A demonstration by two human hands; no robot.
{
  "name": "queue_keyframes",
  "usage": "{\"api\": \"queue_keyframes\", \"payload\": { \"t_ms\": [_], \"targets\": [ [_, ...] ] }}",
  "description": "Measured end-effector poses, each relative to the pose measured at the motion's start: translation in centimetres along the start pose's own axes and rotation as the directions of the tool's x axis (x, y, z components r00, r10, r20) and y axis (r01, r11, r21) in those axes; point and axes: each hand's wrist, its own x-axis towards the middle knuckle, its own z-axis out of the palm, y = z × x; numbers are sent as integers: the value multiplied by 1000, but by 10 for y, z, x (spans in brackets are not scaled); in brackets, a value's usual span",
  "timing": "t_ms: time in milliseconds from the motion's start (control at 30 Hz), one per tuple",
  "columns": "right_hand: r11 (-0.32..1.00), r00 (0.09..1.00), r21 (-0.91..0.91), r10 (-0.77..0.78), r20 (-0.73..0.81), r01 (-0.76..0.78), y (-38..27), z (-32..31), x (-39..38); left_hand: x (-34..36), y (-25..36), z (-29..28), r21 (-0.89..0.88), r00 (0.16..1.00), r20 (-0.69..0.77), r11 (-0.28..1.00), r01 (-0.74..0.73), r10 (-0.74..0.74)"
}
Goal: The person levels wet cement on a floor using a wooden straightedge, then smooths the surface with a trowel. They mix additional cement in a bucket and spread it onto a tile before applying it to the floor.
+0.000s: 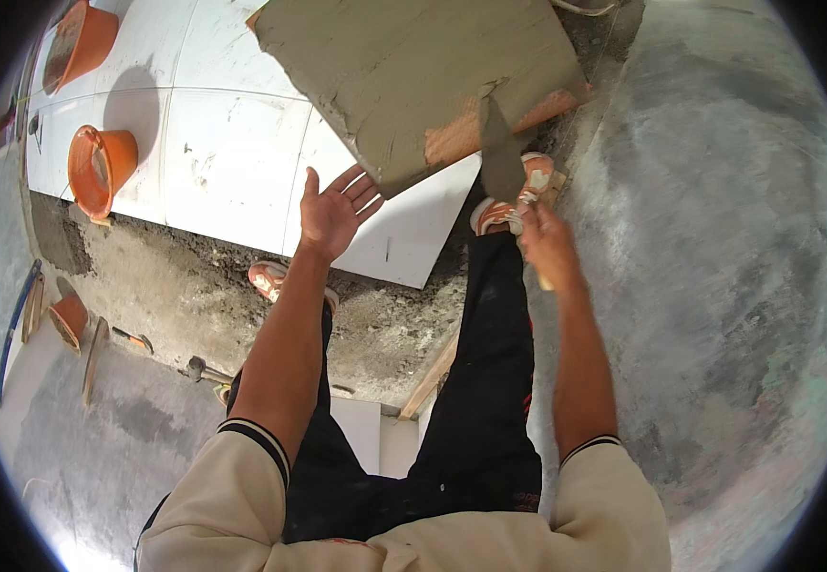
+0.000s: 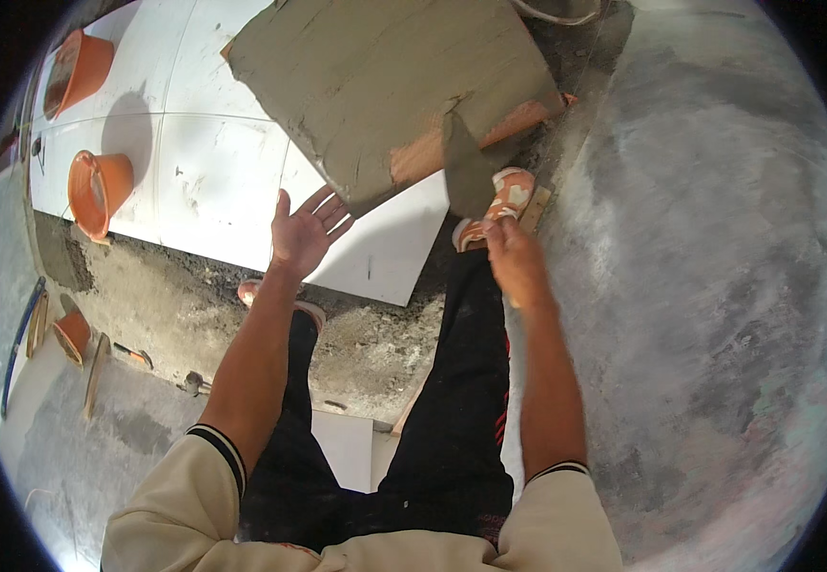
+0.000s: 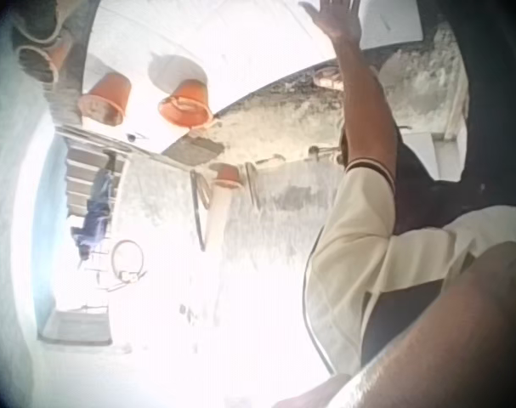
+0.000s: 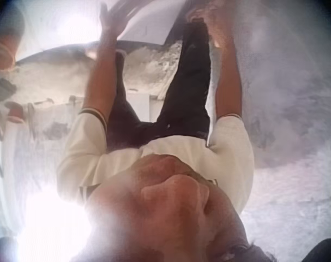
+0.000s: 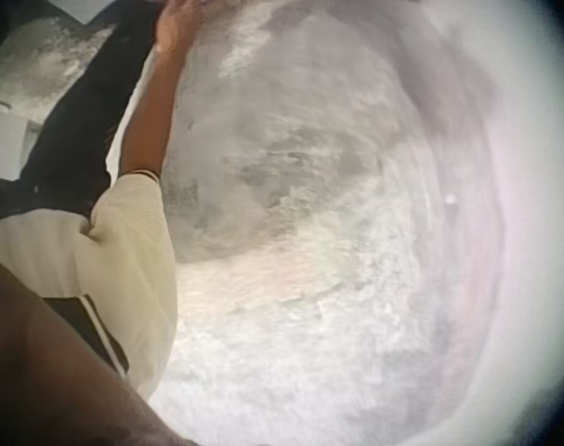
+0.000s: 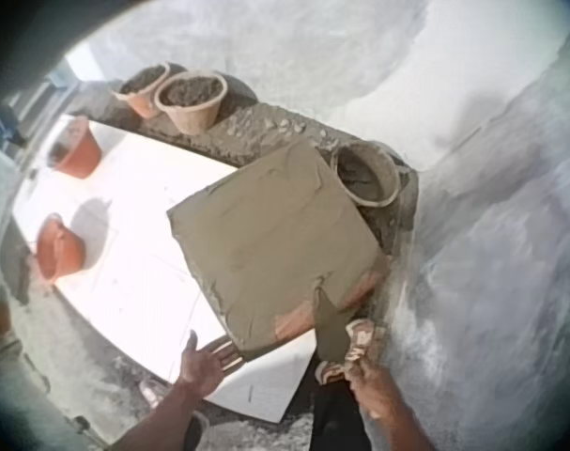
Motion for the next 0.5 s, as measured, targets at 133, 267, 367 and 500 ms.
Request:
{"api": "queue_keyframes", "payload": {
  "t_ms": [133, 267, 367, 500],
  "targets": [
    [948, 979, -254, -205, -18, 194, 11, 100, -50, 0, 3, -6, -5, 999, 43, 1000, 3, -3],
    [972, 989, 196, -116, -86, 131, 14, 117, -70, -4, 8, -4, 44, 997, 79, 999, 14, -17],
    [801, 995, 593, 95, 8, -81, -18, 61, -33, -5, 8, -3, 62, 998, 64, 998, 16, -20],
    [925, 993, 360, 110, 52, -121, -36, 37, 0, -4, 3, -3, 46, 998, 63, 999, 17, -19]
  ]
}}
